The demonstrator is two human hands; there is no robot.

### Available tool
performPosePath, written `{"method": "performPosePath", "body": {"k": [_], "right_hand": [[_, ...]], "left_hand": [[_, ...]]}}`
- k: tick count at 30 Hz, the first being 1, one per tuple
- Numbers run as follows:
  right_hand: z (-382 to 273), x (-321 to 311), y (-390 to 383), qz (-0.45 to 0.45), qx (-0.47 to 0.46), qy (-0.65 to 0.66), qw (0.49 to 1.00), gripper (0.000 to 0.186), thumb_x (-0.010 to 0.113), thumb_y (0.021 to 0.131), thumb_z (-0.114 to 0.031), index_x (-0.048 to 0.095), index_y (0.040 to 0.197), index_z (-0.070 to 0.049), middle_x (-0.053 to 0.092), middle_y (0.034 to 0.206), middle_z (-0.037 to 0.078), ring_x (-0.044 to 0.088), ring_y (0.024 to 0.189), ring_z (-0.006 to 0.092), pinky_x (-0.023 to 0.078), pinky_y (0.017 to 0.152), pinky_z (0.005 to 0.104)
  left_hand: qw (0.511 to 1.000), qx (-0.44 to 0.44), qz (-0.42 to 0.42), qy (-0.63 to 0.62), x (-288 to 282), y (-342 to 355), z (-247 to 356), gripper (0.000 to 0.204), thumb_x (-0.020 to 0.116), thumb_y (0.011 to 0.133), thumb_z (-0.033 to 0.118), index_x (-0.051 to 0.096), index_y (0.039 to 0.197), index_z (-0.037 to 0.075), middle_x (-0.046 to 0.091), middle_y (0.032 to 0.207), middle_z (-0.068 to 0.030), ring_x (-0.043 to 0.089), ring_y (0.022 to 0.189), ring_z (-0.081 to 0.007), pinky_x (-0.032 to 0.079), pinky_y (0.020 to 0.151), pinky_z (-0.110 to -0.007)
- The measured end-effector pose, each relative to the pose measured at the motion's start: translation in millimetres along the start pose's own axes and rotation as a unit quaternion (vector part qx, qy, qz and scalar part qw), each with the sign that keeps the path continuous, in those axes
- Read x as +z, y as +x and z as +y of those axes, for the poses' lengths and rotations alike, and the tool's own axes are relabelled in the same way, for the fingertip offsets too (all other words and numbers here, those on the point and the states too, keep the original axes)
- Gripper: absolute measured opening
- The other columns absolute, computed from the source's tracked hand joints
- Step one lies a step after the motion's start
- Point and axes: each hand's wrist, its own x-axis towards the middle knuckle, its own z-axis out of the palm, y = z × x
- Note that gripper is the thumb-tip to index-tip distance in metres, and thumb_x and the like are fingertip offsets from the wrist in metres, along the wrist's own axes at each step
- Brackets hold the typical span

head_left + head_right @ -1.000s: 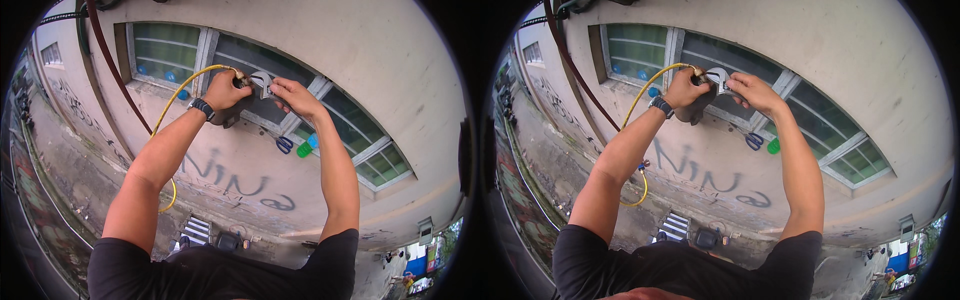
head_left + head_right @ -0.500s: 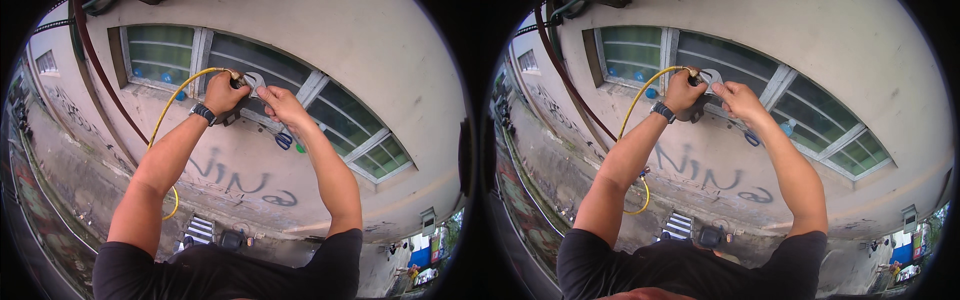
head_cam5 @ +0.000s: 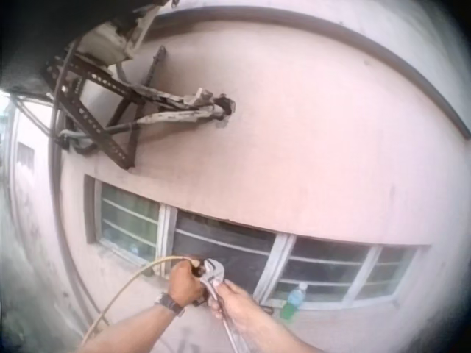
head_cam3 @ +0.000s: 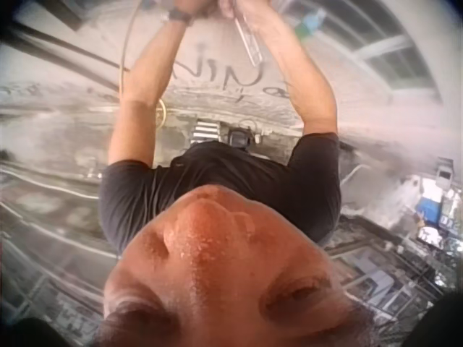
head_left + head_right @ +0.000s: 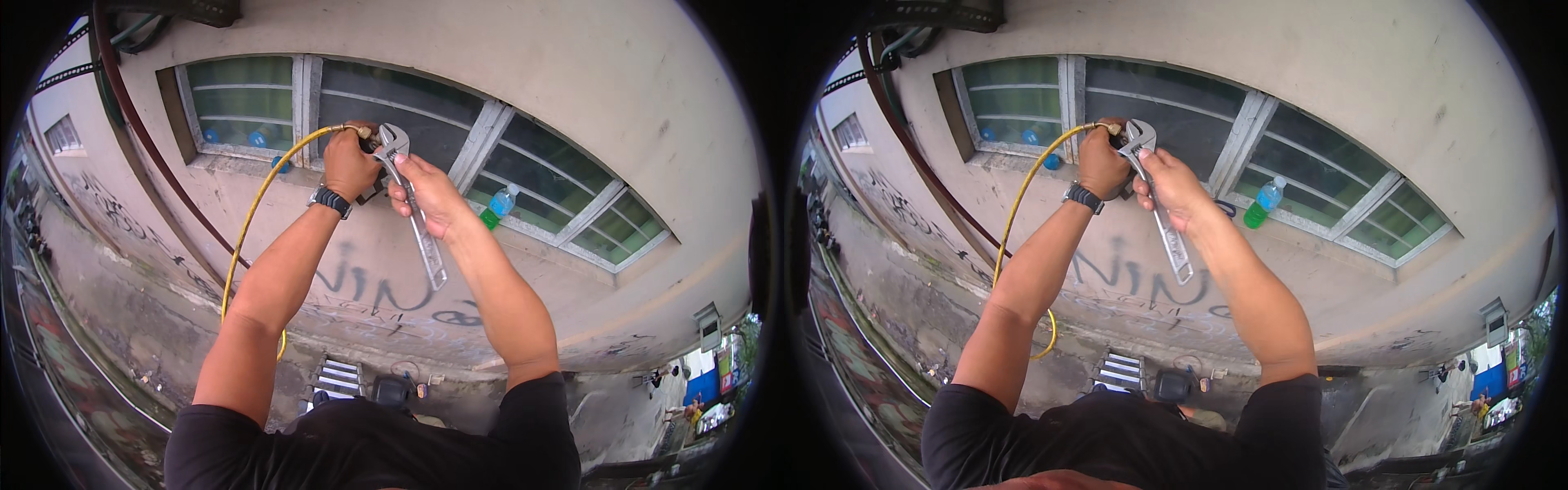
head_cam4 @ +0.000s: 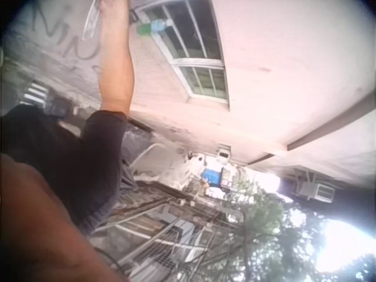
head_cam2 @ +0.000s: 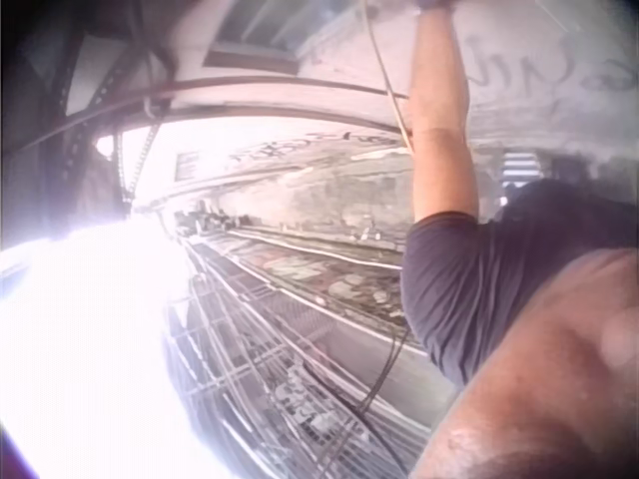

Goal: The person stands on a ladder next to an exterior wall and uses a wrench to tighten or loosen a fitting on a small pressurized tank connected to an air conditioning unit. The person then picks up a bottle of green liquid, pours some onto the AC pipe connection to check for leaks, and wipes the area with their fingers.

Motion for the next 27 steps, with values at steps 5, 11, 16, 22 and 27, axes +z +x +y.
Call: {"method": "performPosePath", "body": {"k": [5, 11, 16, 22, 27], "right_hand": [[23, 40, -1, 0.088, -0.035, 0.113, 0.989, 0.022, 0.050, 0.113, -0.030, 0.055, 0.111, -0.009, 0.050, 0.074, 0.002, 0.045, 0.058, 0.0120, 0.040, 0.051, 0.0277], [1, 6, -8, -0.030, -0.001, -0.048, 0.998, 0.030, 0.047, 0.112, -0.031, 0.058, 0.122, -0.005, 0.063, 0.084, 0.009, 0.063, 0.062, 0.0174, 0.054, 0.054, 0.0298], [9, -27, -6, -0.052, -0.042, -0.030, 0.997, 0.029, 0.054, 0.111, -0.032, 0.057, 0.127, -0.009, 0.058, 0.082, 0.006, 0.055, 0.059, 0.0112, 0.044, 0.048, 0.0236], [31, 16, -16, 0.026, -0.048, 0.036, 0.998, 0.026, 0.050, 0.114, -0.034, 0.055, 0.121, -0.010, 0.045, 0.079, -0.001, 0.040, 0.062, 0.0063, 0.035, 0.047, 0.0216], [36, 31, -16, 0.081, -0.063, 0.057, 0.993, 0.025, 0.047, 0.115, -0.034, 0.052, 0.119, -0.010, 0.045, 0.081, -0.001, 0.042, 0.066, 0.0058, 0.034, 0.046, 0.0218]], "left_hand": [[1.000, -0.003, -0.008, 0.016, -15, -4, 5, 0.040, 0.082, 0.076, 0.016, 0.071, 0.113, 0.006, 0.075, 0.103, -0.0173, 0.072, 0.095, -0.0380, 0.057, 0.083, -0.043], [1.000, 0.015, -0.022, 0.003, -16, -6, 0, 0.039, 0.081, 0.077, 0.016, 0.071, 0.113, 0.005, 0.075, 0.107, -0.0164, 0.072, 0.099, -0.0383, 0.056, 0.086, -0.044], [0.999, 0.026, 0.006, -0.020, -3, -9, 14, 0.034, 0.082, 0.074, 0.014, 0.072, 0.106, 0.007, 0.073, 0.107, -0.0114, 0.067, 0.105, -0.0368, 0.053, 0.093, -0.045], [1.000, 0.013, -0.001, -0.010, -4, -22, 9, 0.041, 0.084, 0.073, 0.008, 0.070, 0.111, 0.006, 0.073, 0.108, -0.0139, 0.066, 0.104, -0.0394, 0.052, 0.091, -0.046], [0.998, 0.052, 0.013, 0.026, -1, -20, 5, 0.040, 0.082, 0.074, 0.015, 0.073, 0.112, 0.007, 0.074, 0.102, -0.0123, 0.070, 0.092, -0.0342, 0.055, 0.079, -0.041]]}}
